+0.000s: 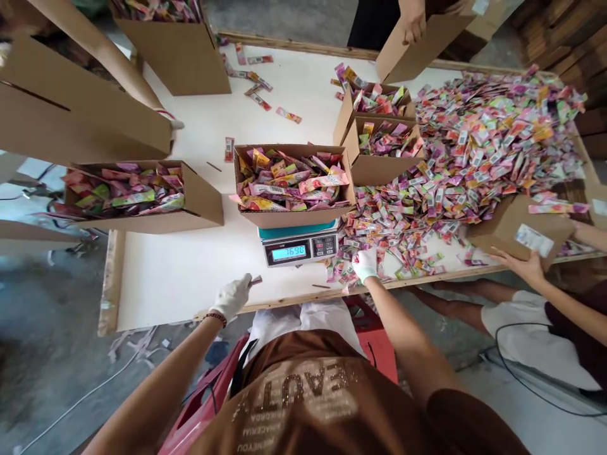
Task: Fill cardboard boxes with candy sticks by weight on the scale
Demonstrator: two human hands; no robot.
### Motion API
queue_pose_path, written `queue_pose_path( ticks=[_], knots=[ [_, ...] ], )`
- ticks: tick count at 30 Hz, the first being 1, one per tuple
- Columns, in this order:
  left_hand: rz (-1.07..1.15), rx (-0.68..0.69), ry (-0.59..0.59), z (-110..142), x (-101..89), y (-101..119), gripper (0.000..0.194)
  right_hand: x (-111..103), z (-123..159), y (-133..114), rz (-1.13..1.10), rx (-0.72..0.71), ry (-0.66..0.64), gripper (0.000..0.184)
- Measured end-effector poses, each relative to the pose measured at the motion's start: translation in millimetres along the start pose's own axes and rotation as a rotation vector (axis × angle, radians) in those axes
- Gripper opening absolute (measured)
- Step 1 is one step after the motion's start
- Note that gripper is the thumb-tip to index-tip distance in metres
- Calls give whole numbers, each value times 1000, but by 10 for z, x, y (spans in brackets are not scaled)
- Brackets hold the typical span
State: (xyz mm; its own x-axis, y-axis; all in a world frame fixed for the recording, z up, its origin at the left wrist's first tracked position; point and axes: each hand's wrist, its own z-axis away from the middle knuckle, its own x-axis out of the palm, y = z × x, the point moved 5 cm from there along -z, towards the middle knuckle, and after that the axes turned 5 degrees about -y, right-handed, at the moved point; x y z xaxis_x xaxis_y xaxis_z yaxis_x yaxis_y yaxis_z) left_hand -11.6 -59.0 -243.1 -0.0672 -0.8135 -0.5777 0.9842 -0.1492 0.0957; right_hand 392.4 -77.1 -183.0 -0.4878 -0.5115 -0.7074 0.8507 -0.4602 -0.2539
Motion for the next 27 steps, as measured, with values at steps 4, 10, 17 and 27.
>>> queue_pose_path(
  ticks=[4,10,17,27],
  knots=[
    [-4,214,33,275,-421,530,30,-396,-75,283,-60,-56,-33,37],
    [-75,632,441,1200,-1744,1275,35,-1472,287,271,-257,-322,-19,44],
    [207,641,840,1820,-3089,1752,33,-2276,766,-1108,-570,-849,-109,49],
    [272,492,907,1599,-3252,1388,30,-2316,648,-987,-899,-704,82,50]
  ],
)
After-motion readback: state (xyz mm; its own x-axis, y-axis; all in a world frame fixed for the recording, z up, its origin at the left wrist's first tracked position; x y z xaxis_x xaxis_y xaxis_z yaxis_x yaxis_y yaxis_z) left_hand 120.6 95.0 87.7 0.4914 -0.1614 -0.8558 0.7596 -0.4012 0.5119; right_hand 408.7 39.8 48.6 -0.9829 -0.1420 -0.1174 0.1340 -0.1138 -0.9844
